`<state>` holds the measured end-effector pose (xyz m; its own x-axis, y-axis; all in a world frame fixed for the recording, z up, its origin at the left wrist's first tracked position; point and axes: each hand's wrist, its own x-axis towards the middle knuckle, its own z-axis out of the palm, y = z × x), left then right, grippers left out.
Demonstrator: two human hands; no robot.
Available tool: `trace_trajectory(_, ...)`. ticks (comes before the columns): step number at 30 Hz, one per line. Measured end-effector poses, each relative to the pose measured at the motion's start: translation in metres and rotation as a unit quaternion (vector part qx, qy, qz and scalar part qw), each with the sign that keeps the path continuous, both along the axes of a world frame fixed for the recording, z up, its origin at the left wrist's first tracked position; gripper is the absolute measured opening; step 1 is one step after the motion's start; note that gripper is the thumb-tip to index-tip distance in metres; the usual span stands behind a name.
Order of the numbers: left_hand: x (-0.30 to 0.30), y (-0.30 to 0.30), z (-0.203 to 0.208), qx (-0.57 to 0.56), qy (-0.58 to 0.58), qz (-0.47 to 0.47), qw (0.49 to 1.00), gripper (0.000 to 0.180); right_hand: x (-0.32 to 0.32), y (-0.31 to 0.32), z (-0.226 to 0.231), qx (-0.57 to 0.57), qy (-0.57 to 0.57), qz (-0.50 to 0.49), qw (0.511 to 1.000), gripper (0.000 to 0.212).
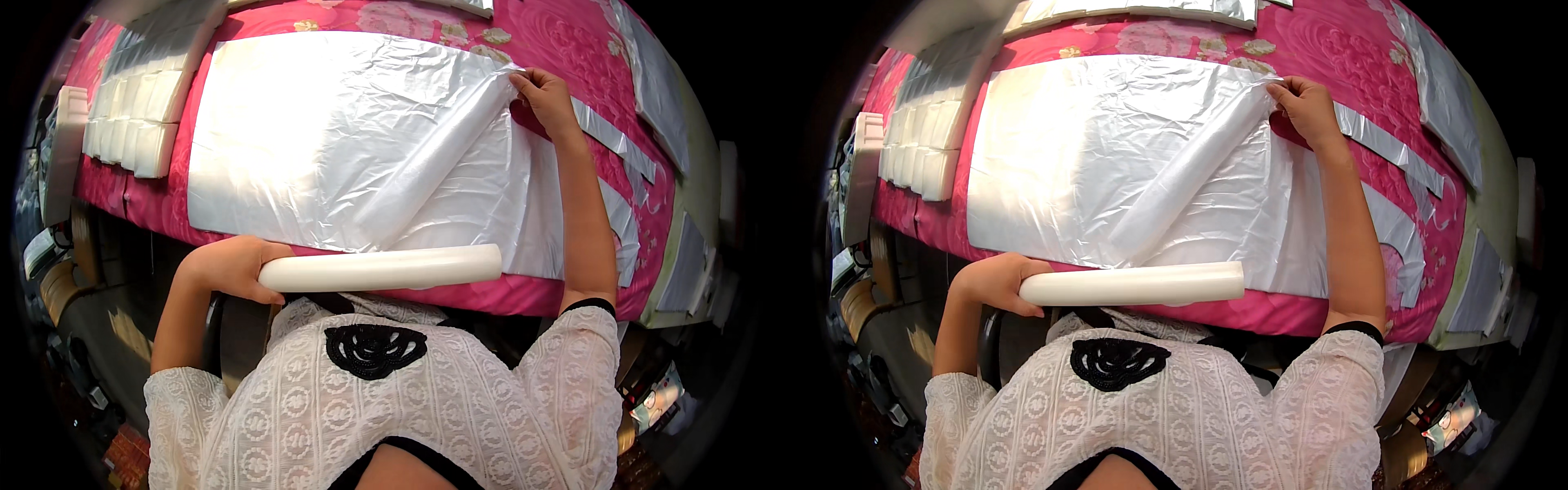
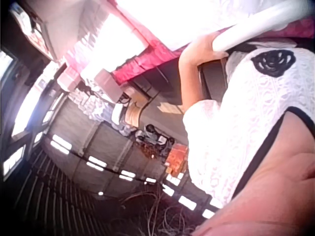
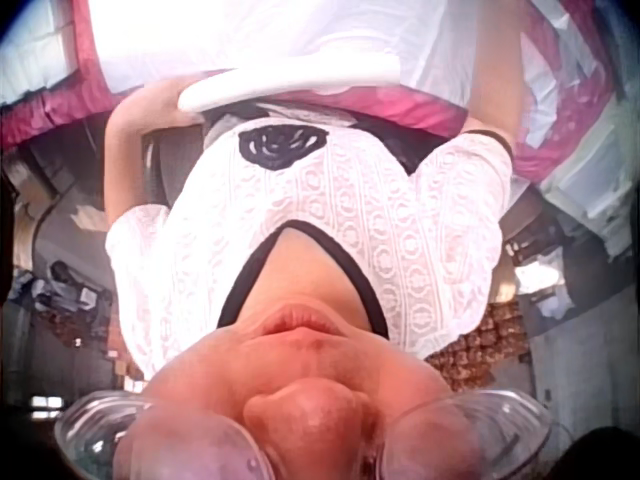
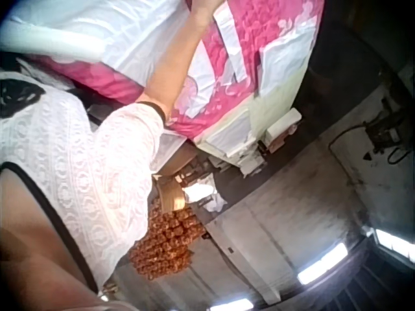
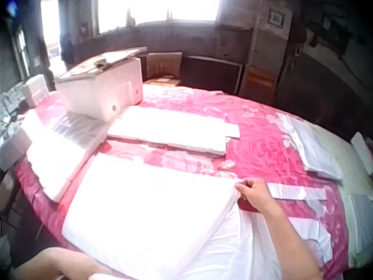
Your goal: The person wraps small rectangular items with clear plastic film on a pink floral bedsheet. They unroll the film, place an item on it, fold the film around the item, and set the wrapped item aside. The process repeats with multiple items.
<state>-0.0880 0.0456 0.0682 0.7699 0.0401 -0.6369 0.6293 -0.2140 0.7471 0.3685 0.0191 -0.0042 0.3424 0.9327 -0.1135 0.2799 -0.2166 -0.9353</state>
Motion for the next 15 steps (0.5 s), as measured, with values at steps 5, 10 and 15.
trace_trajectory(5, 0.067, 0.022, 0.006, 0.383, -0.077, -0.064, 0.918, 0.042, -0.033, 0.019, 0.000, -0.030, -0.048, 0.027, 0.998, 0.016)
trace_trajectory(10, 0.088, 0.005, -0.019, 0.392, -0.380, -0.080, 0.834, 0.049, -0.038, 0.027, 0.003, -0.041, -0.067, 0.067, 0.995, 0.017)
trace_trajectory(15, 0.090, -0.025, -0.057, 0.330, -0.368, -0.233, 0.837, 0.067, -0.036, 0.029, 0.003, -0.064, -0.069, 0.069, 0.993, 0.017)
